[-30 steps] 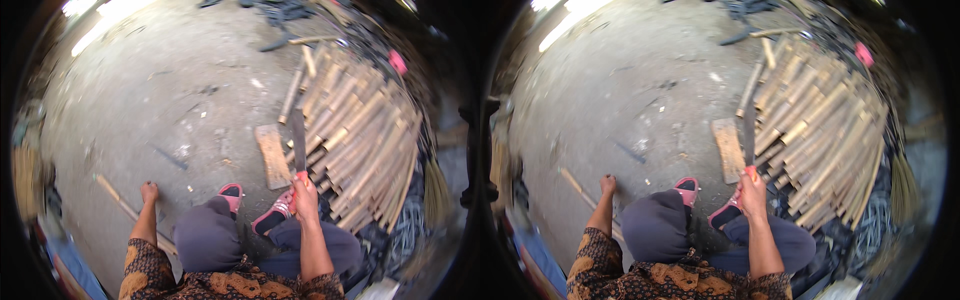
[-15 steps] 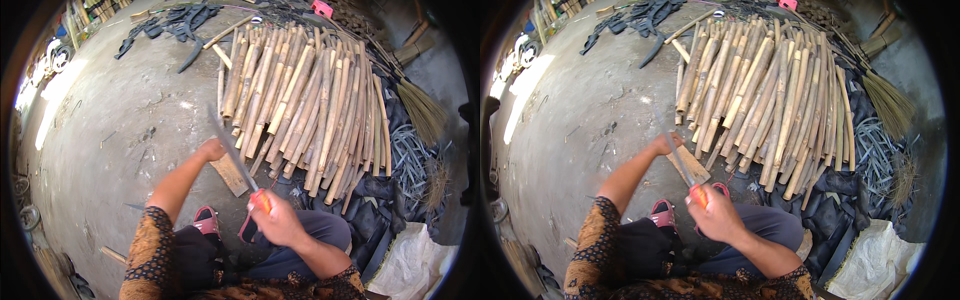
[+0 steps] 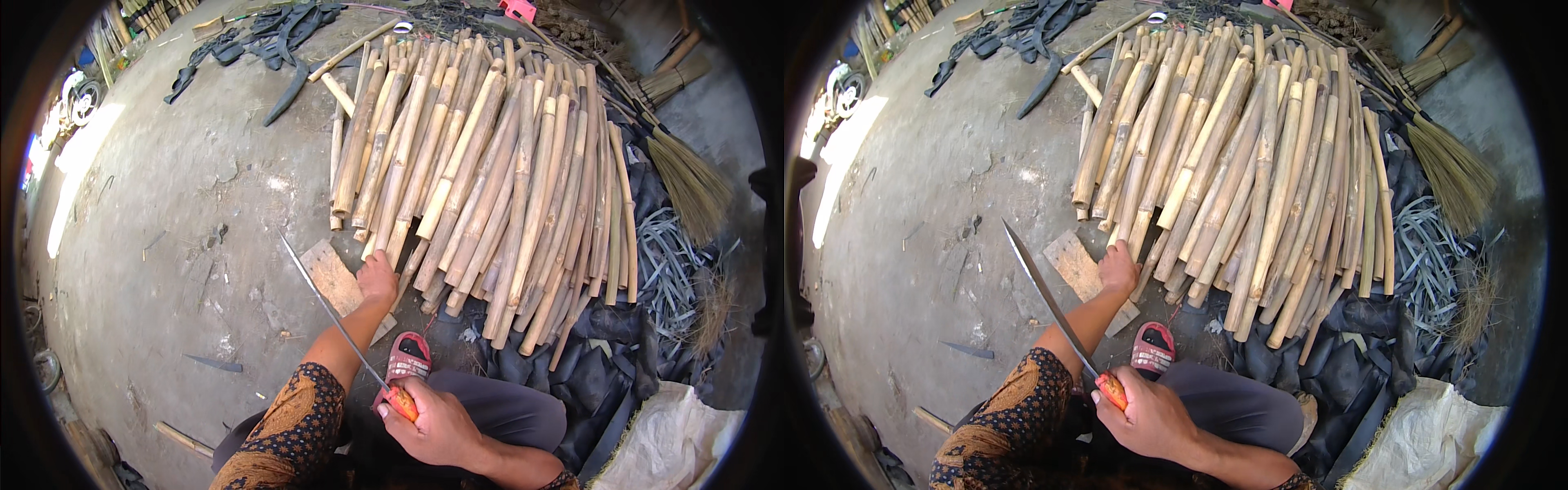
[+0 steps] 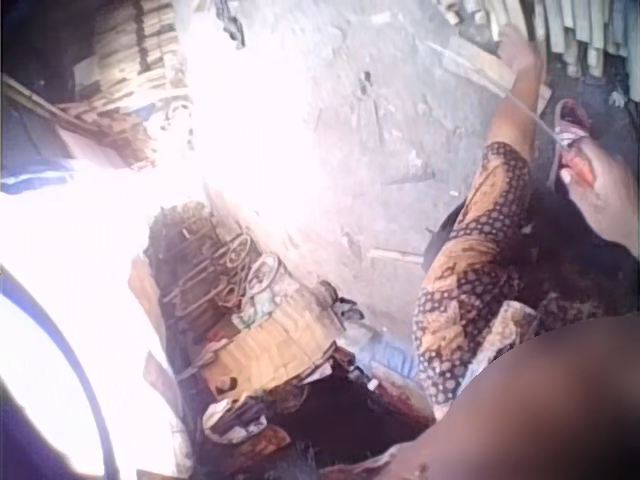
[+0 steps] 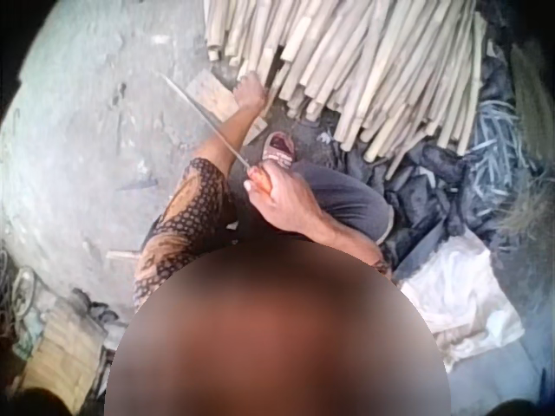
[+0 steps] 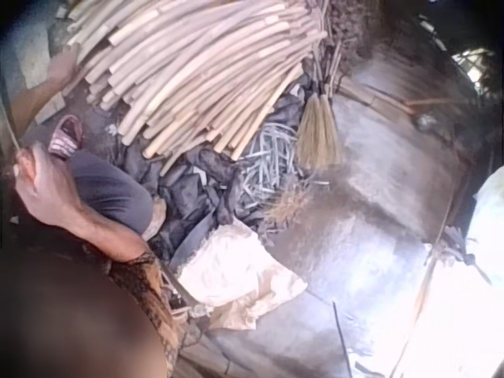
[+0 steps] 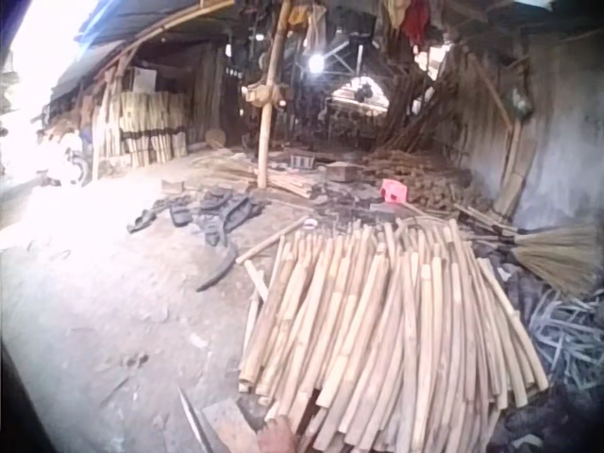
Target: The person sits on the floor and repeatedly cuts bamboo sticks into shorter pieces using a knife. They pick up each stick, position it against a small wooden block, and slice it before placing the cut pieces aside.
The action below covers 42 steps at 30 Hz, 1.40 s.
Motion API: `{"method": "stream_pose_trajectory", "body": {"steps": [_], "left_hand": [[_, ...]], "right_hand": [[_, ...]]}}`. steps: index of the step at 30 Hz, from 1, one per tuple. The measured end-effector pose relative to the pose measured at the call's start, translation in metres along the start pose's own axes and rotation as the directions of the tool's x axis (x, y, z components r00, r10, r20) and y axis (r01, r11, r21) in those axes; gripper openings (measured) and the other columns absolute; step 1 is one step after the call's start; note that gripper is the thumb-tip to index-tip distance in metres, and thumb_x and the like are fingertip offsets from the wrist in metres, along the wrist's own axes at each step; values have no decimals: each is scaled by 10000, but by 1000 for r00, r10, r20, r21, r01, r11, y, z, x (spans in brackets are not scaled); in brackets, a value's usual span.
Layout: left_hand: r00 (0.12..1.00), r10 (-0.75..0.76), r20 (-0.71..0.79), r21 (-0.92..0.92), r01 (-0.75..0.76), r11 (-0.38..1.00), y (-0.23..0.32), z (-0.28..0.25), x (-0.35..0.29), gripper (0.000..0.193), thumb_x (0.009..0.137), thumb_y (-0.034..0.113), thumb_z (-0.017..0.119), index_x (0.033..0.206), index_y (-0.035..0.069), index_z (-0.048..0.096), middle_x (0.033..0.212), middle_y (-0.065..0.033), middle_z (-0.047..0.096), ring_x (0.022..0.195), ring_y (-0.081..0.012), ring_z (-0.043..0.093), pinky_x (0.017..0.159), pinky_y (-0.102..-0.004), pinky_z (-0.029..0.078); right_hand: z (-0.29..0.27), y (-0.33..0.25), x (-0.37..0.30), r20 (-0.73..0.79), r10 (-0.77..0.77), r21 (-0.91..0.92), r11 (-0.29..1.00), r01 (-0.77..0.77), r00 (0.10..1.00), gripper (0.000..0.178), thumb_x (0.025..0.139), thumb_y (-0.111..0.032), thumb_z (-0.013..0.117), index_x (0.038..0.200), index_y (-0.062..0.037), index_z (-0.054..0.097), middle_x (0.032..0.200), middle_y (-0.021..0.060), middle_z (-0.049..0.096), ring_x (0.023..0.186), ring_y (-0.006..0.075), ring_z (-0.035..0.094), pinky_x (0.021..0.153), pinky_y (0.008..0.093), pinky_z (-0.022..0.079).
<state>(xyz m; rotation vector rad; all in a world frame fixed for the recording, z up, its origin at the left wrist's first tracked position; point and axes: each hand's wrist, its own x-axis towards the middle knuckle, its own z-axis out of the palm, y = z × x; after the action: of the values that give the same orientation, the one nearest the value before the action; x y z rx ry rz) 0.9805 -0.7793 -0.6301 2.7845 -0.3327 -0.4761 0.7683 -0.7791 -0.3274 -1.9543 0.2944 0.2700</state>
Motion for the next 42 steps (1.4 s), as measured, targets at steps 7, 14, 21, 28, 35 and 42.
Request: {"method": "stream_pose_trajectory", "body": {"steps": [7, 14, 21, 28, 35, 42], "left_hand": [[981, 155, 116, -644, -44, 764, -36, -2, -10, 494, 874, 206, 709, 1279, -12, 526, 1073, -178, 652, 996, -297, 670, 864, -388, 549], [984, 116, -138, -866, -177, 467, -51, -71, -55, 438, 984, 265, 702, 1250, -41, 539, 927, -70, 665, 758, -147, 612, 649, -303, 503], [965, 137, -222, -649, -251, 718, -134, -293, -144, 367, 992, 334, 693, 1214, 56, 606, 816, -21, 648, 616, -100, 547, 552, -273, 465], [959, 59, -278, -559, -211, 802, -169, -455, -280, 206, 1017, 303, 649, 1008, 107, 586, 690, 32, 559, 577, -39, 495, 495, -216, 388], [877, 112, -467, -559, -390, 732, -174, -449, -313, 246, 980, 155, 701, 1148, 66, 545, 800, 21, 561, 676, -64, 536, 595, -218, 447], [602, -159, -783, -600, -797, -60, -135, -399, -286, 145, 1060, 181, 587, 1108, 53, 538, 965, -83, 598, 918, -205, 632, 893, -393, 550]], "right_hand": [[-3, 1, -3, -60, -91, 1, 996, 92, 994, 314, 954, -270, 673, 1046, 8, 559, 783, 264, 667, 767, 475, 676, 646, 534, 524], [2, -5, -12, -141, -150, -27, 989, 147, 979, 293, 942, -248, 681, 1044, 10, 588, 772, 247, 660, 767, 455, 685, 647, 496, 520], [6, -11, -12, -370, -207, 51, 969, 243, 906, 263, 949, -261, 678, 1030, -13, 644, 753, 195, 683, 697, 337, 709, 650, 430, 530], [2, -5, -3, -442, -171, 222, 930, 292, 881, 196, 992, -210, 650, 978, -16, 628, 667, 2, 563, 573, 90, 521, 541, 298, 435], [22, -15, -21, -488, -181, 74, 966, 247, 854, 260, 954, -260, 689, 923, -6, 642, 667, 143, 636, 597, 252, 617, 589, 397, 471], [89, -22, -26, -367, -351, 3, 925, 379, 861, 276, 969, -255, 676, 1067, -3, 623, 850, 242, 692, 781, 422, 703, 674, 451, 543]]}}
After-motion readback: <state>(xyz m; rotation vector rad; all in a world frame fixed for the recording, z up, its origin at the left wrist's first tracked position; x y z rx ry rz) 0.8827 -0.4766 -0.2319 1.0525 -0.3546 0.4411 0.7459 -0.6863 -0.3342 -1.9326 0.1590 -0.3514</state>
